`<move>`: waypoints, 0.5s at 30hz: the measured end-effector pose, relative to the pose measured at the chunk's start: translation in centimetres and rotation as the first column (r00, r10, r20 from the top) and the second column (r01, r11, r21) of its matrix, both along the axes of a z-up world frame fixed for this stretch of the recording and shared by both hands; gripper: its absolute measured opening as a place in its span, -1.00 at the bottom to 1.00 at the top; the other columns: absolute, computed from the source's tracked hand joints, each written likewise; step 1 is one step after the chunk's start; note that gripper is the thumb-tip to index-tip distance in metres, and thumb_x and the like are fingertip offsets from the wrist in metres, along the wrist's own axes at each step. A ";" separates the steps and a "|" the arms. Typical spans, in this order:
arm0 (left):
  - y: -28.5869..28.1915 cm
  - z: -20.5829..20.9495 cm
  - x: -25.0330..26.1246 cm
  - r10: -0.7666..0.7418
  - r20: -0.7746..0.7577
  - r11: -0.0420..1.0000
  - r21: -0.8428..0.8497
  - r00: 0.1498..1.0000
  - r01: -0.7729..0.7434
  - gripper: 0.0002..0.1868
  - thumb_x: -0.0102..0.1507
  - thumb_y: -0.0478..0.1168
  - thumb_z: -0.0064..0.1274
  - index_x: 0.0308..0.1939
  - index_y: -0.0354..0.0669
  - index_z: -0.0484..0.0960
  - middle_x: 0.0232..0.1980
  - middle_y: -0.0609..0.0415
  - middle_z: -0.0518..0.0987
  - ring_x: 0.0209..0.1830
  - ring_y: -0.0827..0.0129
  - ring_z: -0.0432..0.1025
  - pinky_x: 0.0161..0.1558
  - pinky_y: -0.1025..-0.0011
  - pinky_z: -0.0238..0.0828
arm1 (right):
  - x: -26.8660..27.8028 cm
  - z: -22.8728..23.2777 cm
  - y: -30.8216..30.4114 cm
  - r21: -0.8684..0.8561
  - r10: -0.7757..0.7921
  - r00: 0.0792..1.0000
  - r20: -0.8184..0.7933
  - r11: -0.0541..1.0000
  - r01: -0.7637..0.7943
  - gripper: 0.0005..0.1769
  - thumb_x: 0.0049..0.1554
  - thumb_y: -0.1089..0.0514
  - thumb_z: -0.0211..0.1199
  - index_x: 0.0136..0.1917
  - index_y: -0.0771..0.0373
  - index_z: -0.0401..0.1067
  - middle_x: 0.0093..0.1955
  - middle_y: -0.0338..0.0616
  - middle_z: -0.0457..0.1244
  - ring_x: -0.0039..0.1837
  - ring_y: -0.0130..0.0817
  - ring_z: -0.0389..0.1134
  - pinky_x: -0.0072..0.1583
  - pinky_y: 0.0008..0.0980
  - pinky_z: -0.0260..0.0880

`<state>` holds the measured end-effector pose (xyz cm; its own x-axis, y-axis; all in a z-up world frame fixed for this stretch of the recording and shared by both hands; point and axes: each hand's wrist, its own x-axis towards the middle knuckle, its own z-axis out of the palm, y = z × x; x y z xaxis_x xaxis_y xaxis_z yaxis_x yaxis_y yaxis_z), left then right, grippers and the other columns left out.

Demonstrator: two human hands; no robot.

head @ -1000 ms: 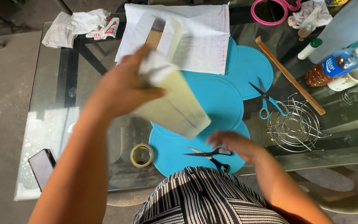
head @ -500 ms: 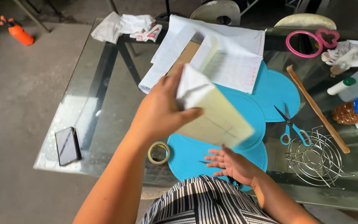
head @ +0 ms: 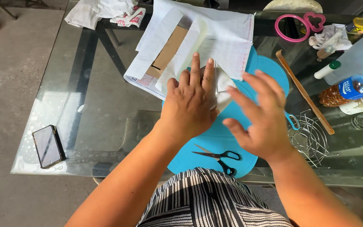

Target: The person folds white paper around a rectangular cardboard box, secures the folds with clear tape, and trims excess paper with scissors. They repeat the process on a second box, folding and taping the paper to enclose the package.

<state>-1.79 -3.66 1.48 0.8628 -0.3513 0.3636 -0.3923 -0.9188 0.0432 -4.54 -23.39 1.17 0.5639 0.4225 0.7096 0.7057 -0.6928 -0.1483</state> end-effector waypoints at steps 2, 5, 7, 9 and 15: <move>-0.3 -0.1 -0.1 -0.017 -0.002 1.000 0.015 1.000 0.017 0.15 0.07 0.24 0.20 0.53 -0.37 0.08 0.56 -0.42 0.11 0.08 0.04 0.36 -0.03 0.11 0.27 | 0.3 0.3 1.1 -0.142 -0.038 0.999 -0.034 0.989 0.033 -0.49 0.11 -0.17 0.33 0.22 0.15 0.55 0.47 0.05 0.16 0.52 0.08 0.06 0.42 0.11 0.01; -0.4 -0.2 0.4 -0.019 -0.036 1.000 -0.017 0.999 0.018 0.19 0.06 0.31 0.16 0.51 -0.43 0.06 0.54 -0.40 0.10 0.07 0.02 0.35 0.03 0.06 0.25 | 0.7 -0.4 1.3 -0.241 -0.118 0.993 0.008 0.964 0.116 -0.59 0.08 -0.12 0.40 0.17 0.01 0.60 0.48 -0.07 0.19 0.54 0.01 0.08 0.42 0.07 -0.05; -0.7 -0.2 0.5 -0.025 -0.034 1.000 -0.014 0.999 0.024 0.19 0.07 0.34 0.15 0.51 -0.41 0.06 0.54 -0.38 0.11 0.11 0.02 0.34 0.06 0.03 0.24 | 1.0 -1.2 1.0 -0.231 -0.154 0.987 0.054 0.959 0.162 -0.66 0.08 -0.06 0.45 0.12 -0.03 0.61 0.44 -0.18 0.21 0.53 -0.05 0.10 0.42 0.03 -0.06; -1.2 -0.2 0.7 -0.023 -0.054 1.000 -0.018 0.998 0.022 0.19 0.08 0.35 0.14 0.51 -0.39 0.05 0.54 -0.36 0.11 0.13 0.02 0.33 0.07 0.02 0.23 | 1.2 -1.9 0.6 -0.187 -0.172 0.981 0.087 0.965 0.185 -0.72 0.09 -0.04 0.51 0.07 -0.05 0.59 0.40 -0.29 0.23 0.54 -0.12 0.12 0.43 0.01 -0.06; -1.8 0.2 1.5 0.012 -0.120 0.999 0.037 0.993 -0.008 0.18 0.02 0.21 0.17 0.52 -0.38 0.01 0.55 -0.35 0.08 0.13 0.04 0.32 0.07 0.05 0.22 | 1.6 -2.4 0.5 -0.069 -0.103 0.993 -0.064 0.993 0.098 -0.58 0.08 0.08 0.44 0.22 0.13 0.56 0.44 -0.08 0.20 0.52 -0.04 0.10 0.40 0.03 -0.06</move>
